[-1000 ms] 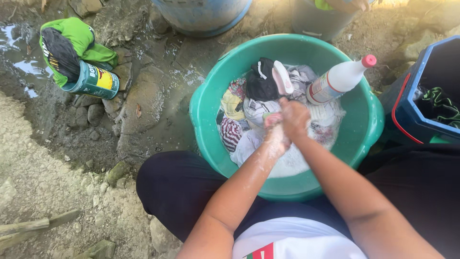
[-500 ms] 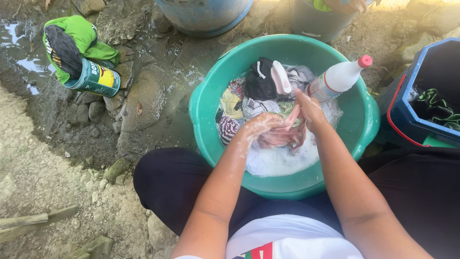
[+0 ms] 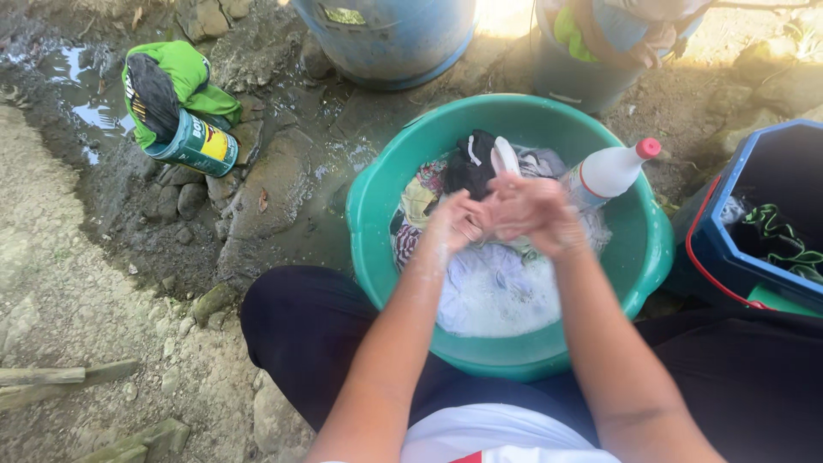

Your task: The person washes clothes in a basin of soapy water by scrubbing garments with a soap bar and a brush, pouring liquid from a bottle onto an item, and rubbing clothes by hand.

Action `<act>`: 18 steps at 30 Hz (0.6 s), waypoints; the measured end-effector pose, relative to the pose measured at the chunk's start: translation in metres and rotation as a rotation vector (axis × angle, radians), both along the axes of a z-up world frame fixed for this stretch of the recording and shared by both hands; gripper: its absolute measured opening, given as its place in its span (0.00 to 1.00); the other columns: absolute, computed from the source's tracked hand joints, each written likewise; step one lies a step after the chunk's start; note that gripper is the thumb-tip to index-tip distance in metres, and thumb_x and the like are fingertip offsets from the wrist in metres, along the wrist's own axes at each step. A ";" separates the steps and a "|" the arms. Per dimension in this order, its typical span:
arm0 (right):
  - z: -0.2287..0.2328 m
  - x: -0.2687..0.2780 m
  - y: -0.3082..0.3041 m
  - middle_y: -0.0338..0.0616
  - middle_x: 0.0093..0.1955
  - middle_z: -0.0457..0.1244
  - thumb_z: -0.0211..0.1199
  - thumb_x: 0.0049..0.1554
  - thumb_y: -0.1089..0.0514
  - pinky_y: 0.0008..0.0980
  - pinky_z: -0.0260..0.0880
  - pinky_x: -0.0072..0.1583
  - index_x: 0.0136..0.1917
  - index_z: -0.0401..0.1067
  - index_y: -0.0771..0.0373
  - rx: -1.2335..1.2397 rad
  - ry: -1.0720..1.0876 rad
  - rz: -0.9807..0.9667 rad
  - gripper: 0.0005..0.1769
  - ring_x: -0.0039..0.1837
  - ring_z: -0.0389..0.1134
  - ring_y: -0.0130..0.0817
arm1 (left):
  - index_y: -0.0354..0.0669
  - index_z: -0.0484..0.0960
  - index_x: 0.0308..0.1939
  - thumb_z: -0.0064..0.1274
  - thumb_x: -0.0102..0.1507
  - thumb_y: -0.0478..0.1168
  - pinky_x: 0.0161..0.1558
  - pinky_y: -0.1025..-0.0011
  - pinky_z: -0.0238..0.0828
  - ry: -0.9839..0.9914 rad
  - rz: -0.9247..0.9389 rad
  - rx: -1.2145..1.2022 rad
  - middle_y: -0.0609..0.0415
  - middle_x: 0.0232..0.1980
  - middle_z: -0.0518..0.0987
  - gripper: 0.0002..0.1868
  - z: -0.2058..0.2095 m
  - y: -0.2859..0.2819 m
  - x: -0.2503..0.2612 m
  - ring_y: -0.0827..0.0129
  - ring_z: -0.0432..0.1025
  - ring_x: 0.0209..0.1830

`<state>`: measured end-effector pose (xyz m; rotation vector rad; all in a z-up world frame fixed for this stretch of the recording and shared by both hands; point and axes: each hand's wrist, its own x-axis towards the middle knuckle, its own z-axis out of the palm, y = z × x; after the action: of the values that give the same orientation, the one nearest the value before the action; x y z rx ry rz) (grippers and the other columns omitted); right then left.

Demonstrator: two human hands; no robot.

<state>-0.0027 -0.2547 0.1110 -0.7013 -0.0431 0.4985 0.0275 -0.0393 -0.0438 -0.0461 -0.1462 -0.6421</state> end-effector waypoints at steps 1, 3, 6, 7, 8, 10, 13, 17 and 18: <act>-0.010 -0.009 0.030 0.53 0.47 0.70 0.69 0.49 0.51 0.42 0.66 0.42 0.52 0.78 0.75 -0.251 -0.085 -0.108 0.26 0.43 0.68 0.40 | 0.41 0.76 0.44 0.47 0.79 0.44 0.42 0.63 0.75 0.058 0.056 0.054 0.50 0.40 0.78 0.12 -0.020 -0.017 -0.002 0.67 0.74 0.33; -0.032 -0.036 0.078 0.53 0.41 0.68 0.72 0.50 0.55 0.43 0.61 0.45 0.48 0.76 0.76 -0.723 -0.491 -0.297 0.21 0.40 0.65 0.41 | 0.41 0.77 0.44 0.48 0.77 0.44 0.42 0.64 0.75 0.192 0.173 0.207 0.50 0.40 0.78 0.12 -0.050 -0.045 -0.006 0.67 0.75 0.33; -0.057 -0.038 0.091 0.48 0.42 0.68 0.72 0.48 0.55 0.45 0.66 0.52 0.46 0.74 0.68 -1.147 -1.003 -0.606 0.17 0.46 0.68 0.43 | 0.40 0.78 0.43 0.49 0.75 0.44 0.43 0.65 0.76 0.255 0.214 0.292 0.50 0.40 0.79 0.11 -0.073 -0.079 -0.012 0.67 0.76 0.34; -0.065 -0.031 0.083 0.51 0.44 0.67 0.68 0.50 0.58 0.46 0.67 0.52 0.47 0.74 0.69 -1.359 -1.175 -0.854 0.14 0.47 0.67 0.48 | 0.40 0.78 0.43 0.49 0.74 0.44 0.43 0.66 0.76 0.256 0.217 0.322 0.51 0.40 0.79 0.11 -0.077 -0.087 -0.010 0.68 0.76 0.35; -0.070 -0.012 0.069 0.50 0.37 0.65 0.71 0.50 0.53 0.45 0.66 0.48 0.37 0.71 0.67 -1.369 -0.797 -0.796 0.16 0.40 0.65 0.46 | 0.40 0.79 0.43 0.50 0.73 0.44 0.43 0.66 0.76 0.286 0.208 0.365 0.51 0.40 0.80 0.11 -0.079 -0.097 -0.007 0.68 0.76 0.35; -0.081 0.018 0.042 0.49 0.30 0.63 0.74 0.51 0.49 0.45 0.64 0.43 0.28 0.68 0.66 -1.347 -0.423 -0.715 0.24 0.33 0.62 0.44 | 0.39 0.79 0.43 0.50 0.72 0.44 0.43 0.67 0.77 0.338 0.186 0.457 0.51 0.41 0.80 0.11 -0.080 -0.112 -0.009 0.68 0.77 0.36; -0.105 0.020 0.031 0.49 0.32 0.62 0.65 0.59 0.53 0.45 0.66 0.45 0.31 0.67 0.64 -1.459 -0.377 -0.672 0.20 0.36 0.63 0.42 | 0.39 0.81 0.42 0.52 0.70 0.44 0.43 0.68 0.78 0.339 0.157 0.494 0.51 0.41 0.81 0.11 -0.072 -0.101 -0.009 0.69 0.77 0.37; -0.135 0.019 0.038 0.45 0.32 0.61 0.64 0.59 0.54 0.45 0.60 0.39 0.37 0.75 0.60 -1.729 -1.121 -0.901 0.10 0.36 0.63 0.42 | 0.38 0.82 0.42 0.53 0.66 0.45 0.43 0.70 0.78 0.258 0.076 0.577 0.51 0.41 0.83 0.12 -0.023 -0.075 -0.009 0.69 0.78 0.38; -0.143 0.016 0.040 0.44 0.31 0.61 0.64 0.59 0.55 0.44 0.59 0.38 0.39 0.78 0.58 -1.774 -1.319 -0.942 0.09 0.37 0.64 0.42 | 0.38 0.82 0.42 0.53 0.66 0.45 0.44 0.70 0.79 0.251 0.026 0.641 0.51 0.41 0.83 0.12 -0.006 -0.070 -0.016 0.69 0.79 0.38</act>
<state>0.0131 -0.2147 -0.0323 -2.4967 -0.5170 -1.1489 0.0116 -0.1091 -0.0499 0.4911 0.3049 -0.6282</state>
